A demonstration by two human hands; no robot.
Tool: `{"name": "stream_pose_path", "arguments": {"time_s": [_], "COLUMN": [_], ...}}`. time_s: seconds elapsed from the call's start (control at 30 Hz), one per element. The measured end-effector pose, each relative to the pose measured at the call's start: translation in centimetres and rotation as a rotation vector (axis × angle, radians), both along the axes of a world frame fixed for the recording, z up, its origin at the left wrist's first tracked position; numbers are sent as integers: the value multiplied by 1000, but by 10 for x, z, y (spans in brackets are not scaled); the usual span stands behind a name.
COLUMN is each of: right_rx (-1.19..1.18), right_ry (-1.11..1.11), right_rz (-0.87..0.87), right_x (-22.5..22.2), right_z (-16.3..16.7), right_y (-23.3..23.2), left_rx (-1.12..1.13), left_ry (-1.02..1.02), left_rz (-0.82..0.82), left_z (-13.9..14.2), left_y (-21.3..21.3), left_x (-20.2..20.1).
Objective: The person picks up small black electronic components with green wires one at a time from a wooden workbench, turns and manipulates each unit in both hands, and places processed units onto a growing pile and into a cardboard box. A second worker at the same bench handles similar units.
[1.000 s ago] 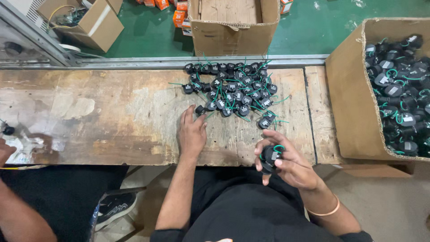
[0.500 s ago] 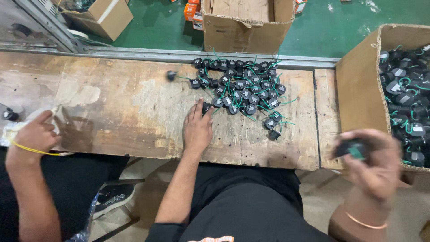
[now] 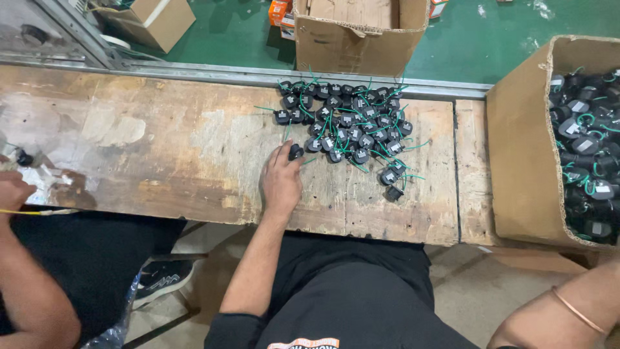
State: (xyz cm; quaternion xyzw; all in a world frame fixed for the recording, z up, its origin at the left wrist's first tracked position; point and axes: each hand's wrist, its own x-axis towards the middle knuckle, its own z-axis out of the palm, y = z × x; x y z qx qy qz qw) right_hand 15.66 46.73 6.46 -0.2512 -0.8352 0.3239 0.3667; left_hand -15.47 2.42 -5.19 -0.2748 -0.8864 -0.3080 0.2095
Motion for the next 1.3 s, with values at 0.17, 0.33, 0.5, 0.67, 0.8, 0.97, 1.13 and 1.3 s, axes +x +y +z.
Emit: {"name": "stream_pose_path", "arguments": {"time_s": [0.17, 0.33, 0.5, 0.67, 0.8, 0.97, 1.13, 1.3], "right_rx": [-6, -41, -56, -180, -539, -1004, -1149, -1014], "right_ry": [505, 103, -34, -166, -109, 31, -141, -129], "right_rz": [198, 319, 1085, 1290, 1149, 1073, 1001, 1092], "right_x": [-25, -69, -97, -107, -115, -129, -139, -139], "right_z": [0, -31, -66, -113, -142, -144, -141, -146], "right_y": [-61, -162, -237, -248, -242, -240, -240, -236], "left_rx": [108, 70, 12, 332, 605, 942, 542, 602], "left_ry": [-174, -166, -64, -174, -74, -521, -46, -176], "left_rz": [116, 69, -2, 91, 16, -321, -625, -654], "left_z": [2, 12, 24, 21, 16, 4, 7, 13], "left_y": [7, 6, 7, 6, -3, 21, 51, 44], "left_x": [4, 6, 6, -4, -5, 44, 62, 66]}}
